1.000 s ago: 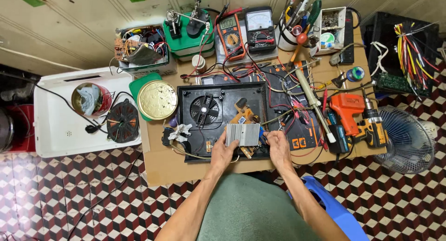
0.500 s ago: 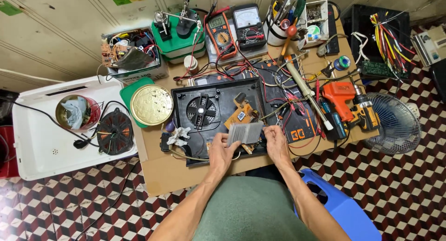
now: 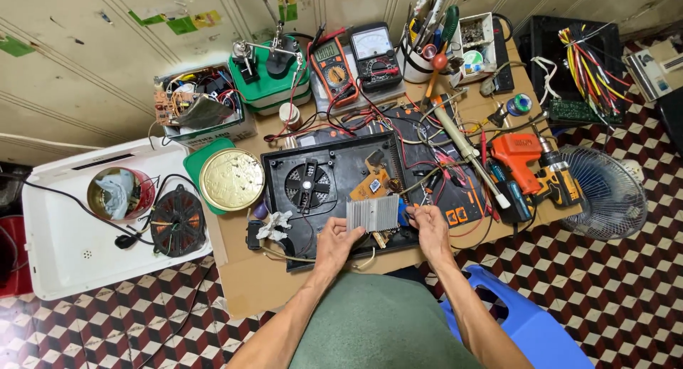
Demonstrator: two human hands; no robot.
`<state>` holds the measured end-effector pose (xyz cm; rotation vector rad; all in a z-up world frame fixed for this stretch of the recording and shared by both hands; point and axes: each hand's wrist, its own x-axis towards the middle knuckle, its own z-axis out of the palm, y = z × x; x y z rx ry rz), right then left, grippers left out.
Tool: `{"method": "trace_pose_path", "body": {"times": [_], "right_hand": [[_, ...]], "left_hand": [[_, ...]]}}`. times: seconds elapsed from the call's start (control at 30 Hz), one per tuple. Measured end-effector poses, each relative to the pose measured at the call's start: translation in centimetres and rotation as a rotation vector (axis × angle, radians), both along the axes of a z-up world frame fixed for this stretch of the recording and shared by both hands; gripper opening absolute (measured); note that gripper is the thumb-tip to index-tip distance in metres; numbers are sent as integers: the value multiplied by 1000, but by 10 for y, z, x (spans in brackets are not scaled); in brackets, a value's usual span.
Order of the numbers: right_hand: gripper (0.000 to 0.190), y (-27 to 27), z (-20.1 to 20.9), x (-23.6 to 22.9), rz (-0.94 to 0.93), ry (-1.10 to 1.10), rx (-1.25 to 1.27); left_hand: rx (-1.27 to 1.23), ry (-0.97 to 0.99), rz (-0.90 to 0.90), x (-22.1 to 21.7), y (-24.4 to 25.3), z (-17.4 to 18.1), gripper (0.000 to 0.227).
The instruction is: The person applies thermal paste to a heat sink and then mounts it onto a circuit board. They use a power drill to secure the heat sink to the board with screws.
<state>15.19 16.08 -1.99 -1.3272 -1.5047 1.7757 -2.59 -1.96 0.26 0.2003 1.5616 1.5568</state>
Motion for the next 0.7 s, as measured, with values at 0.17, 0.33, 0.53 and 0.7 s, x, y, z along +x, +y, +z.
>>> {"method": "trace_pose_path", "body": {"times": [0.17,0.33,0.53,0.7], "right_hand": [[20,-3,18,2,-76,1,-70],[22,0,-21,24,-147,171,-139],[28,-23,14,19,-183,100,-230],[23,-56,-4,23,56,111,34]], "left_hand": [[-154,631,-251,3,1,84,33],[-53,777,-360,2,7,58,33],[-205,-90,61,-12,6,3,41],[-61,111,66,-11,2,1,39]]}}
